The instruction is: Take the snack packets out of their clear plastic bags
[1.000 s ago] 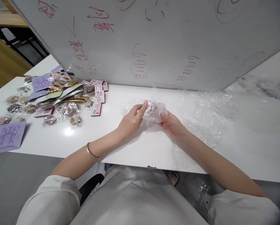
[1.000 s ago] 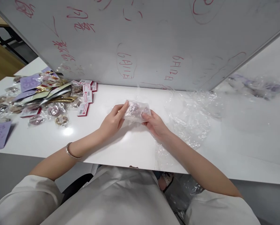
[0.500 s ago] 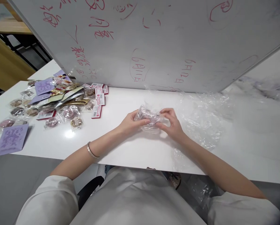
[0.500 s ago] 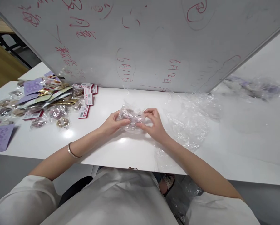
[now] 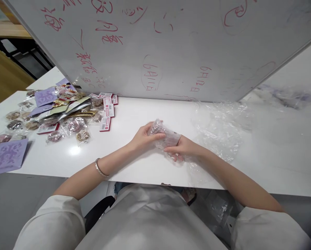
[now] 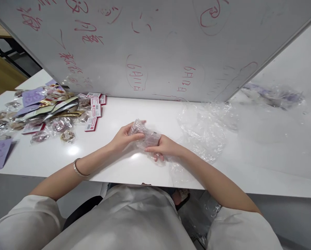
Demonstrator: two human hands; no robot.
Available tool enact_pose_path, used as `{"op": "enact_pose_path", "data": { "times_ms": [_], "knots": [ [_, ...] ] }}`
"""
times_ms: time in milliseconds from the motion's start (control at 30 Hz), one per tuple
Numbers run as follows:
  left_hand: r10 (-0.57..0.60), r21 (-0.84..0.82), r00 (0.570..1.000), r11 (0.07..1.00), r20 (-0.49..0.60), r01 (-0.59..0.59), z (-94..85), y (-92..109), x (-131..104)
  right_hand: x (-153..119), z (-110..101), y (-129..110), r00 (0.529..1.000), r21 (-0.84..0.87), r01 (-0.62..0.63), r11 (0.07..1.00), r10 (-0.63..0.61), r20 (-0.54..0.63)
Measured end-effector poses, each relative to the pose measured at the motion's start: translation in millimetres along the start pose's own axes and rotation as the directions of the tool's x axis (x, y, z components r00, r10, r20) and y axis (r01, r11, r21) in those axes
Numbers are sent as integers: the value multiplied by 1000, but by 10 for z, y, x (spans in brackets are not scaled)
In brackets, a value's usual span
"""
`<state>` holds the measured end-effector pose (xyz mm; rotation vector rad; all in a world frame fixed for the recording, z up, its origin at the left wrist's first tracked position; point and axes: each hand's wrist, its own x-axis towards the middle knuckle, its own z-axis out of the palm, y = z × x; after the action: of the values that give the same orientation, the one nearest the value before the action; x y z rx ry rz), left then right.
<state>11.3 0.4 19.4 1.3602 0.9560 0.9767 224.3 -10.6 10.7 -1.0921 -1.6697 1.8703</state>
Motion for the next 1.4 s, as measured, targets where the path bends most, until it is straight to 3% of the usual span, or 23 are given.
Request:
{"op": "enact_pose_path", "data": {
  "times_ms": [67, 167, 267, 333, 400, 467, 533, 600, 667, 733, 800, 900, 1000, 1133, 1233, 1333, 1400],
  "knots": [
    [-14, -29, 999, 1000, -39, 13, 11, -15, 12, 19, -124, 8, 1000, 40, -8, 999, 9, -19],
    [-61, -207, 981, 978, -183, 22, 30, -41, 35, 94, -298, 40, 962, 158, 97, 983, -52, -268],
    [-144, -409, 981, 909, -129, 80, 60, -57, 50, 190, -320, 81, 811, 211, 229, 950, -66, -581],
    [-145, -422, 989, 898, -9, 127, 82, -64, 55, 222, -246, 81, 747, 232, 265, 936, -47, -663],
    [-125, -394, 991, 909, 50, 135, 96, -70, 57, 208, -144, 50, 796, 283, 271, 920, -49, -603],
    [-117, -398, 993, 910, 29, 119, 98, -76, 60, 159, -55, 12, 895, 322, 265, 909, -109, -432],
    [-137, -420, 991, 899, 4, 126, 92, -82, 60, 106, -1, -1, 943, 269, 264, 926, -189, -273],
    [-178, -413, 984, 895, 18, 169, 83, -91, 60, 77, 15, 20, 939, 100, 284, 954, -256, -228],
    [-194, -373, 981, 908, 23, 188, 71, -103, 61, 82, 0, 58, 901, -114, 299, 947, -320, -292],
    [-168, -350, 986, 923, 13, 162, 58, -111, 64, 108, -30, 86, 866, -215, 281, 935, -343, -363],
    [-133, -353, 991, 928, -10, 121, 48, -112, 65, 139, -56, 96, 895, -118, 258, 959, -284, -344],
    [-117, -343, 992, 934, -39, 96, 44, -106, 55, 169, -63, 91, 968, 133, 189, 973, -162, -189],
    [-104, -282, 993, 956, -61, 83, 41, -93, 39, 183, -49, 87, 969, 199, 177, 964, -135, -209],
    [-48, -118, 999, 992, -17, 46, 31, -50, 21, 171, -50, 48, 948, 128, 156, 979, -112, -299],
    [4, -26, 999, 1000, 40, -2, 20, -39, 1, 113, -126, -37, 952, 13, 106, 994, -98, -291],
    [8, 39, 999, 999, 34, -9, -19, -92, -18, -51, -383, -170, 958, -82, 80, 993, -100, -267],
    [-28, 121, 1000, 992, -1, 27, -67, -154, -14, -281, -669, -271, 900, -114, 86, 990, -127, -416]
  ]
}}
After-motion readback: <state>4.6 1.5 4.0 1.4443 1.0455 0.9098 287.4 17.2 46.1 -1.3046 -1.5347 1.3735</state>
